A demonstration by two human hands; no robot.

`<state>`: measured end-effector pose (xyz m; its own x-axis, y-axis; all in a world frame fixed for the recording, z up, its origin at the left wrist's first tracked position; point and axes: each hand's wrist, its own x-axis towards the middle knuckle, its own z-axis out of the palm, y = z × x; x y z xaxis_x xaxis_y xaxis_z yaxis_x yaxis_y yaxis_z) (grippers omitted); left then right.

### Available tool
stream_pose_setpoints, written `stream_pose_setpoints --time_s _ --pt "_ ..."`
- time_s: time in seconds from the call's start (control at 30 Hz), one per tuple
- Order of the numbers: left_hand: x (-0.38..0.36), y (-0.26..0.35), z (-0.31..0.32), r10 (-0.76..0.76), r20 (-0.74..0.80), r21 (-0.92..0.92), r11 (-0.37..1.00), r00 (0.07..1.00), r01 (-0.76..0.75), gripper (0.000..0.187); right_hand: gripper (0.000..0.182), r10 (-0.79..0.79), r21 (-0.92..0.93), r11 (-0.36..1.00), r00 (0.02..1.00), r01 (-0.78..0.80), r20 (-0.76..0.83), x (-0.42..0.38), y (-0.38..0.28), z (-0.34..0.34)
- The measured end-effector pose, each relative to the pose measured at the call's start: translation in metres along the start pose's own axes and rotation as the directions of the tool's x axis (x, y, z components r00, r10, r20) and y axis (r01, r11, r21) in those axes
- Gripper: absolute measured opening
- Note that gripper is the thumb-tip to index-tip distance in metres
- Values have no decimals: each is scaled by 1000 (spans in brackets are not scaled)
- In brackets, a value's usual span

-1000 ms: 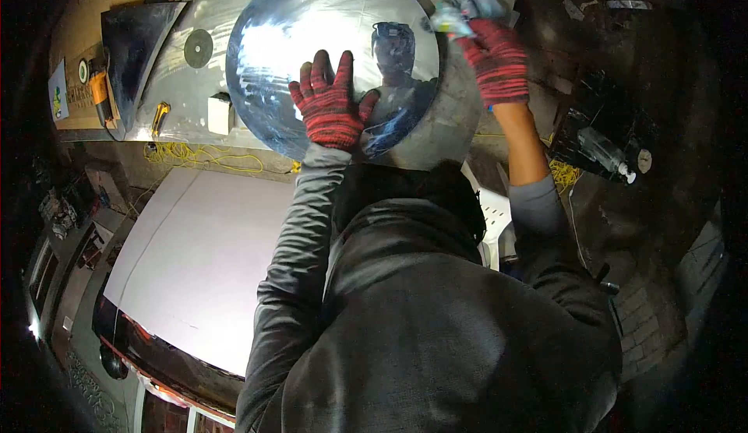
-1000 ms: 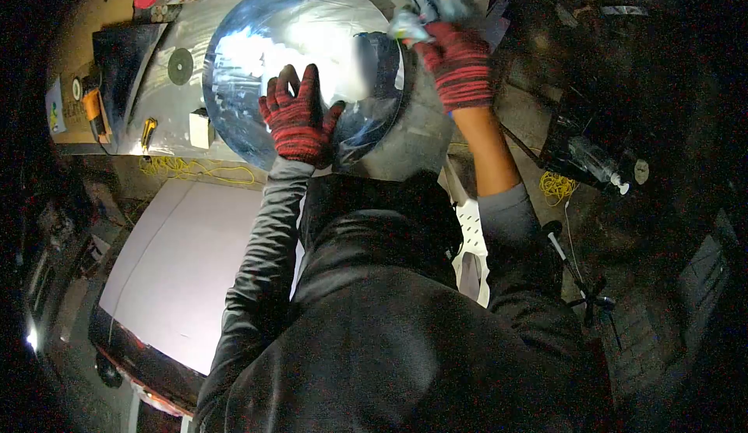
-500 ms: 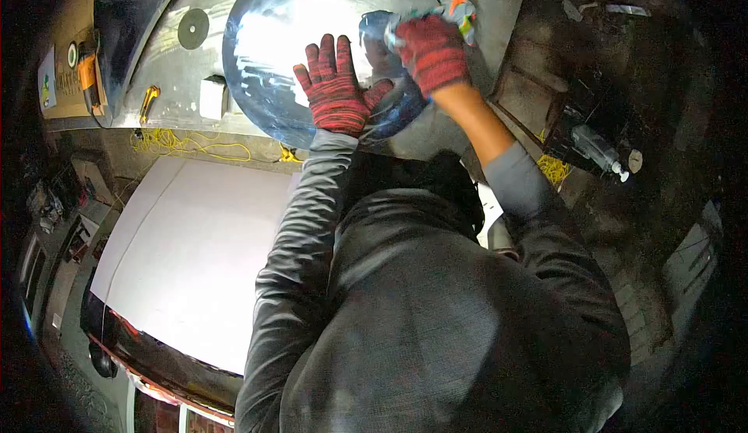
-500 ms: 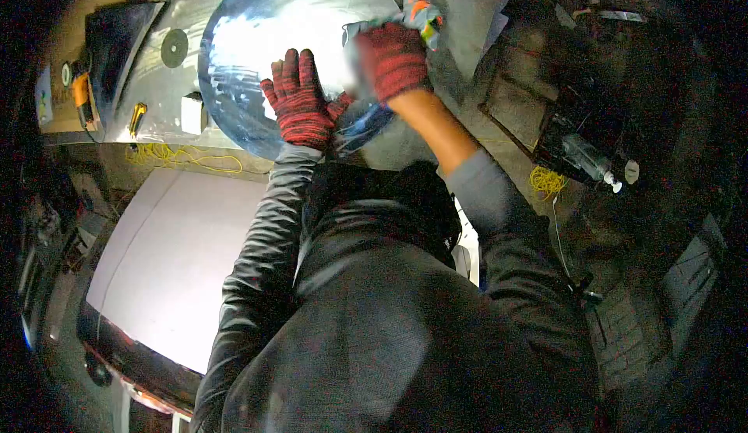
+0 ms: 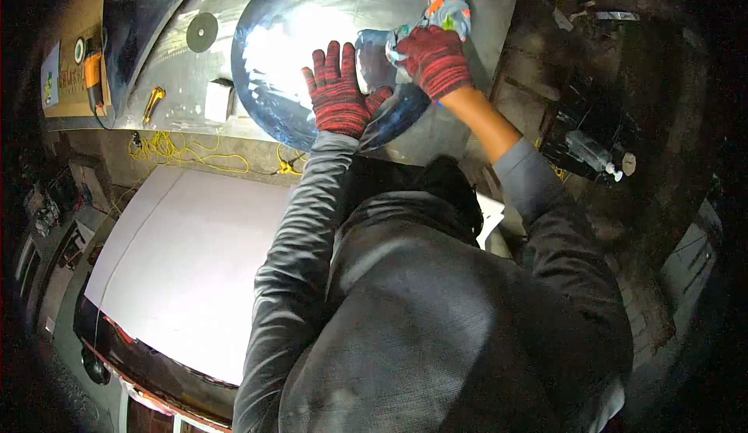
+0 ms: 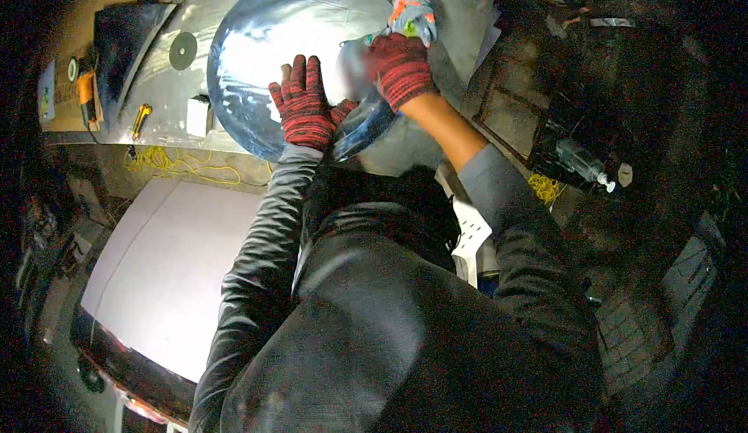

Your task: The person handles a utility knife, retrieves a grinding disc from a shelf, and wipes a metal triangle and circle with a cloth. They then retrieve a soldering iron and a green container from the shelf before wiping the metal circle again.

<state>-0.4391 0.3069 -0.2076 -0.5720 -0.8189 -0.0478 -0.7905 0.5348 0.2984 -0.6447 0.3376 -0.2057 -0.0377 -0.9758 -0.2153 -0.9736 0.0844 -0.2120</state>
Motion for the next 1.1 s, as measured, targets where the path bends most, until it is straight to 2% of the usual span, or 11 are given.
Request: stream_pose_setpoints --time_s 0.07,0.17,0.37,0.47,0.57,0.67,0.77,0.87,0.93,0.97,1.1 --pt "-2 1 -1 -2 14 -4 1000 1000 2 110 19 58 -55 996 992 -65 -113 20 14 7" --pt "-3 1 -2 -10 26 -15 1000 1000 11 112 19 90 225 974 964 -33 -250 24 19 9" --pt "-3 -4 3 -21 -40 -82 996 999 18 118 18 -233 136 968 951 208 203 5 -45 5" --pt "-1 -9 -7 -17 56 -128 992 998 24 122 18 -225 81 968 965 237 -132 41 -39 18" --pt "1 -14 -5 7 34 -171 985 999 -1 128 21 -29 285 956 988 72 -152 79 -40 3" --pt "-1 -18 -2 20 -15 -202 979 1000 -23 129 27 -147 67 987 989 148 -26 63 -52 32" --pt "-3 -21 5 15 -40 -236 971 999 -24 133 29 -121 34 993 929 117 350 51 -74 -16" --pt "-1 -21 5 -19 42 -177 984 999 27 135 24 -132 375 916 990 141 -50 92 -31 40" --pt "-3 -21 3 -11 22 -187 982 1000 15 134 18 -242 104 958 947 268 -208 97 -29 17" --pt "-2 -19 0 -28 53 -177 984 998 37 134 17 -109 162 977 978 139 -178 88 -40 3" --pt "-3 -19 -1 -34 46 -196 980 998 43 132 23 -241 62 970 952 234 187 43 -63 2"
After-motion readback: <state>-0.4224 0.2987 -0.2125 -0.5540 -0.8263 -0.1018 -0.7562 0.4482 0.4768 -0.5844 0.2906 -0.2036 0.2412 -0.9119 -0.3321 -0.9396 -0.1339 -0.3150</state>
